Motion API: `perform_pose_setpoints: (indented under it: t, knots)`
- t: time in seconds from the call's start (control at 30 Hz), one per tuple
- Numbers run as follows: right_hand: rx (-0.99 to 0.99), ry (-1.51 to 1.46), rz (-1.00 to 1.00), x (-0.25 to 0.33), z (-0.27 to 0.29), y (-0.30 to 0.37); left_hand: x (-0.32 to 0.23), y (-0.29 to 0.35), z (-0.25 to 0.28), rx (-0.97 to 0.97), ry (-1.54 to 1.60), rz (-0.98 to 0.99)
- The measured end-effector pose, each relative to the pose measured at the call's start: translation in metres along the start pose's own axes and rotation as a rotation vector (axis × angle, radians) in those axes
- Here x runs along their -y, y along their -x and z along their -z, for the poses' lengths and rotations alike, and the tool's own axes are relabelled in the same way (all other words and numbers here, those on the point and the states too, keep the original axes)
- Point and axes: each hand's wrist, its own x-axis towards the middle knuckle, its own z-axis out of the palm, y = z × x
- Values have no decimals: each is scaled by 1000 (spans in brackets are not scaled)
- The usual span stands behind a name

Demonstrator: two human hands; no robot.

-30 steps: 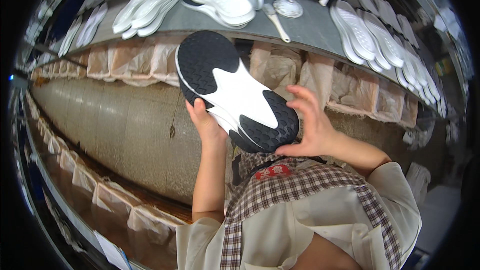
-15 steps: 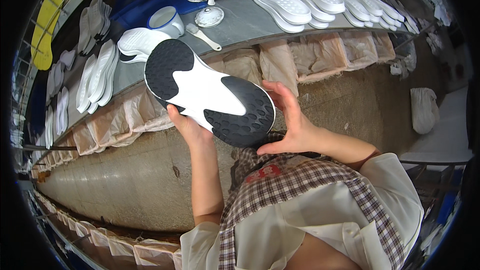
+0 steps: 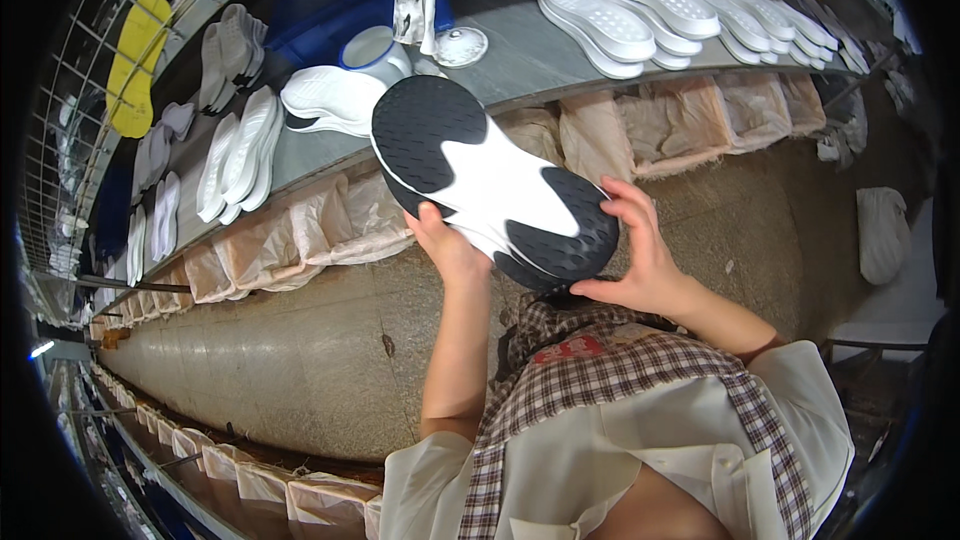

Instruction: The person picks up white shoe insoles from a metal shelf, wipes them with a brush and a cloth, and places them back on the shelf. The person handles the insoles one at a time, turning them over to clean both sides.

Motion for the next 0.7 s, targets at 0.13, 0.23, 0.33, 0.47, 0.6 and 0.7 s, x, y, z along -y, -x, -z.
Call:
perform_pose_setpoints:
  t: [0.13,0.23,0.33,0.47,0.6,0.7]
  knots:
    - [63,60,-53,-10,-4,12,0,8,0,52,-113,-169]
    - [62,84,-52,-16,-6,20,2,12,-4,94,-186,-246]
    - [67,100,-77,-20,-4,26,4,13,-8,114,-234,-287]
    - [64,134,-82,-23,-3,31,6,14,-12,141,-308,-296]
    - [43,138,-80,-26,-3,35,9,13,-14,152,-372,-345]
    - [36,145,-94,-28,-4,38,12,13,-14,153,-391,-346]
